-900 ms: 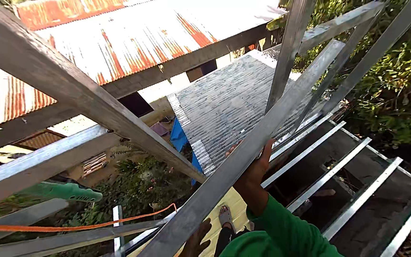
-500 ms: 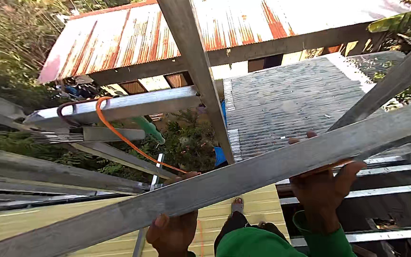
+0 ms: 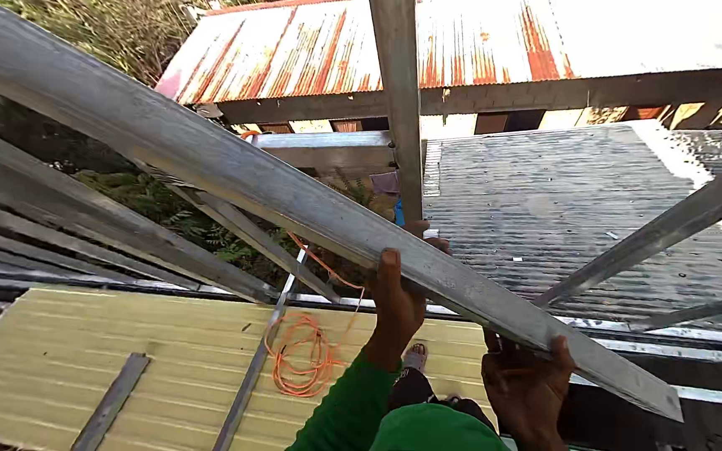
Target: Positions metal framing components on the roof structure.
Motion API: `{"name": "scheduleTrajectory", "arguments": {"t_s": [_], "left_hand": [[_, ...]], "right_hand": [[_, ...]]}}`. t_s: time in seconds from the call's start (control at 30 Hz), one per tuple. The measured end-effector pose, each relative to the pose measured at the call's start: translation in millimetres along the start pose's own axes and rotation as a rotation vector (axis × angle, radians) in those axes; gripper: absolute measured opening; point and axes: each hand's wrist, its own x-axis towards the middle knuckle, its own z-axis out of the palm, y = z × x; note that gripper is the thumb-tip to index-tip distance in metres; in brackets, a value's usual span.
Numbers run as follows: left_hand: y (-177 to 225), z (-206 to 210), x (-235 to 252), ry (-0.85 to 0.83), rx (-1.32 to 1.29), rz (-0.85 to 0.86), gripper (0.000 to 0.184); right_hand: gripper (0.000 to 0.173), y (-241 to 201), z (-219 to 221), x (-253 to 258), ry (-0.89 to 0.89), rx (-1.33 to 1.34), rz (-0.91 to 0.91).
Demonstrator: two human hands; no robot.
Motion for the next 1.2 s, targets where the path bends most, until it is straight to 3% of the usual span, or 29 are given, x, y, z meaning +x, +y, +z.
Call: {"name": "scheduleTrajectory", "arguments": {"t_s": [0.07,0.13,0.23,0.4,0.57,0.7,0.93,1.07,1.2], "left_hand": [[2.7,17.4,18.7,0.103,-0.049,0.022,0.042],[22.8,30.6,49.9,0.141,0.000,0.075,0.030],[54.3,37.5,114.4,0.150,0.061,0.223,0.020],[108.1,18.3,222.4,0.113,0.166,0.248,0.026],[145.7,1.4,314.5,0.035,0.218,0.199,0.033],[174.4,-15.8,382.7,0.043,0.324,0.211,0.040],[192.7,-24.4,442.7,0.174,0.262,0.150,0.049],[195.3,-37.3,468.9,0.229,0.178,0.080,0.055],[199.3,-55.2,487.7,0.300,0.101,-0.004,0.062]], "right_hand": [[0.060,2.0,-1.7,-2.5,-0.169,-0.100,-0.018],[0.058,-0.4,-4.3,-0.3,-0.368,-0.313,-0.081],[0.050,-13.2,-7.1,-0.2,-0.448,-0.584,-0.290],[0.043,-32.0,-8.0,13.6,-0.446,-0.748,-0.586],[0.042,8.1,37.0,41.8,-0.720,-0.899,-0.424],[0.032,43.1,74.4,67.5,-0.764,-1.012,-0.515],[0.016,47.1,165.2,114.9,-0.643,-1.074,-0.812],[0.024,22.8,219.4,138.0,-0.762,-1.056,-0.994],[0.046,-0.9,237.5,147.0,-0.771,-1.117,-1.087]]}}
